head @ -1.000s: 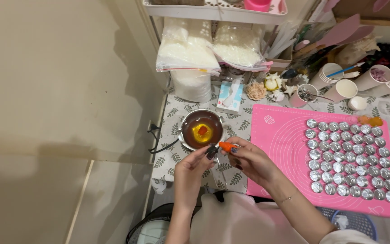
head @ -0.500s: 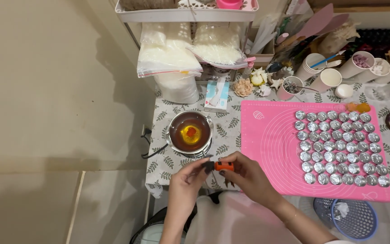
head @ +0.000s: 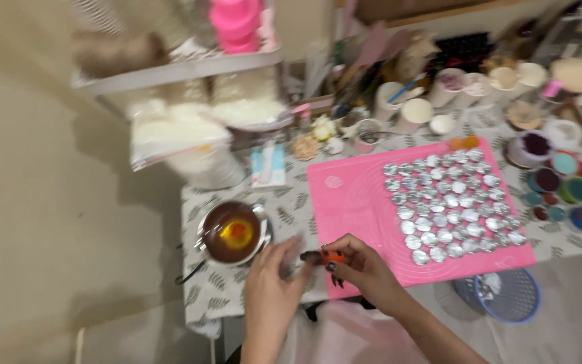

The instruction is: The recorder prepares candle wax by adding fragrance and color, then pours it into tea light cups.

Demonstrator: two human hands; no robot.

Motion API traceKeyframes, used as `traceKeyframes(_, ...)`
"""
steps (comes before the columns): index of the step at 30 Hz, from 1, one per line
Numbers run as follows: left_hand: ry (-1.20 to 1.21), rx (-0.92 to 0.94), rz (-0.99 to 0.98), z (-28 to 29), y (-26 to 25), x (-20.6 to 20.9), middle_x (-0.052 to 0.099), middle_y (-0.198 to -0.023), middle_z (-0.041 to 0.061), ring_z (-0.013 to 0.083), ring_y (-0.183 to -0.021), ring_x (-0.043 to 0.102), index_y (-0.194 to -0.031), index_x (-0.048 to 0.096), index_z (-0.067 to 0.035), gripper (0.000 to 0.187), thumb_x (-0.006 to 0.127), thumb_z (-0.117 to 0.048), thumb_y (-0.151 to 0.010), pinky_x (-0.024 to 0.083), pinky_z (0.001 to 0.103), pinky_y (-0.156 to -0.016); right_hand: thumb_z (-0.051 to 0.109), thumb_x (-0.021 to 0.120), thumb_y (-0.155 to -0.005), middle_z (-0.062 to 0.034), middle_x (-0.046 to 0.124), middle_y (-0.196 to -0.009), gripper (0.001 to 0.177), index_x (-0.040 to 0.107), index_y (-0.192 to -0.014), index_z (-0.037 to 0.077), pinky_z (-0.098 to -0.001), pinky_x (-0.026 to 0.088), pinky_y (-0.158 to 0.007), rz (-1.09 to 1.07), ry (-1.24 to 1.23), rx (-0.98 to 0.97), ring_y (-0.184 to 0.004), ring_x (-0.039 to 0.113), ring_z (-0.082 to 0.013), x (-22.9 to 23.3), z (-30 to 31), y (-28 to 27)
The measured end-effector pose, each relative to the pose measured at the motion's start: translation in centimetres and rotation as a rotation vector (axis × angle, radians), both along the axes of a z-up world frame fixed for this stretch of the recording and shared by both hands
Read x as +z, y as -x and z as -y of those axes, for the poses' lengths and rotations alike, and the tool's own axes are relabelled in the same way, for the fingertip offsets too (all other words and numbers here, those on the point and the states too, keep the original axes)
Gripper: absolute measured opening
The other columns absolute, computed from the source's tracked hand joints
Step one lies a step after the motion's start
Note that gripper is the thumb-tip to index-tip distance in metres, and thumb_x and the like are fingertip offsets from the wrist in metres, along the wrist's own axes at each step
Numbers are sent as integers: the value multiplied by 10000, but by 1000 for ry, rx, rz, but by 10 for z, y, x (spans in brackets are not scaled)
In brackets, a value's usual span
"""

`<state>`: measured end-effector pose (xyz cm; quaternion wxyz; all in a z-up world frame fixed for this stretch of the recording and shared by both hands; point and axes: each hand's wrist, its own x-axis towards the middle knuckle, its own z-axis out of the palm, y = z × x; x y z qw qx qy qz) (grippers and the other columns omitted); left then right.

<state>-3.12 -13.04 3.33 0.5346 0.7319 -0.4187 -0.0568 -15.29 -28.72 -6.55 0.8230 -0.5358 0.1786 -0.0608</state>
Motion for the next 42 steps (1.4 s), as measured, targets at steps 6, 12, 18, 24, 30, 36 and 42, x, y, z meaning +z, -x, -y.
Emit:
traceKeyframes(6,-449,53,2,74,9,-17,696,-808,81,307,-766,677,-838,715,-73,195,688,-247,-922,522,437,-650,24,664,-929,-58,704,-1046,216,612,-1139,27,-306,533,-691,-31,4,-142,-798,606,-112,2,60,34)
traceKeyframes(12,-579,-61,-92,171,27,-7,697,-721,95,318,-660,679,-882,704,-96,220,713,-316,-869,517,445,-592,64,648,-932,-47,703,-971,217,653,-1145,22,-302,526,-666,-95,94,-239,-761,602,-105,8,140,70)
traceKeyframes(18,-487,-218,22,254,42,-27,697,-798,130,360,-711,676,-840,652,-44,263,636,-278,-959,522,471,-621,84,600,-985,-91,723,-916,179,639,-1138,0,-310,513,-649,-105,115,-259,-731,602,-130,-14,219,91)
traceKeyframes(24,-532,-277,118,320,50,-56,707,-877,131,357,-756,692,-900,646,-49,276,616,-313,-971,548,468,-634,92,580,-974,-61,714,-1034,279,577,-1253,69,-295,545,-719,-99,169,-51,-822,658,-125,-22,293,85)
traceKeyframes(30,-282,49,7,346,54,-37,705,-868,105,301,-758,716,-1277,550,-58,388,646,-206,-932,559,430,-640,132,760,-886,-107,693,-922,448,636,-1316,127,-314,552,-738,-305,686,-158,-833,675,-152,-30,435,24)
traceKeyframes(36,-281,185,-261,308,76,-67,723,-970,60,193,-704,749,-1412,453,-101,591,683,-155,-870,599,361,-609,110,704,-914,-62,661,-980,315,720,-1229,94,-328,577,-755,-132,768,-402,-876,669,-176,-71,579,-70)
traceKeyframes(42,-417,255,-411,253,98,-217,733,-1038,40,149,-596,724,-1529,395,-153,794,744,-144,-816,587,317,-538,110,744,-842,-170,721,-1049,307,730,-1145,61,-407,553,-844,-200,1248,-379,-941,712,-314,-118,611,-127)
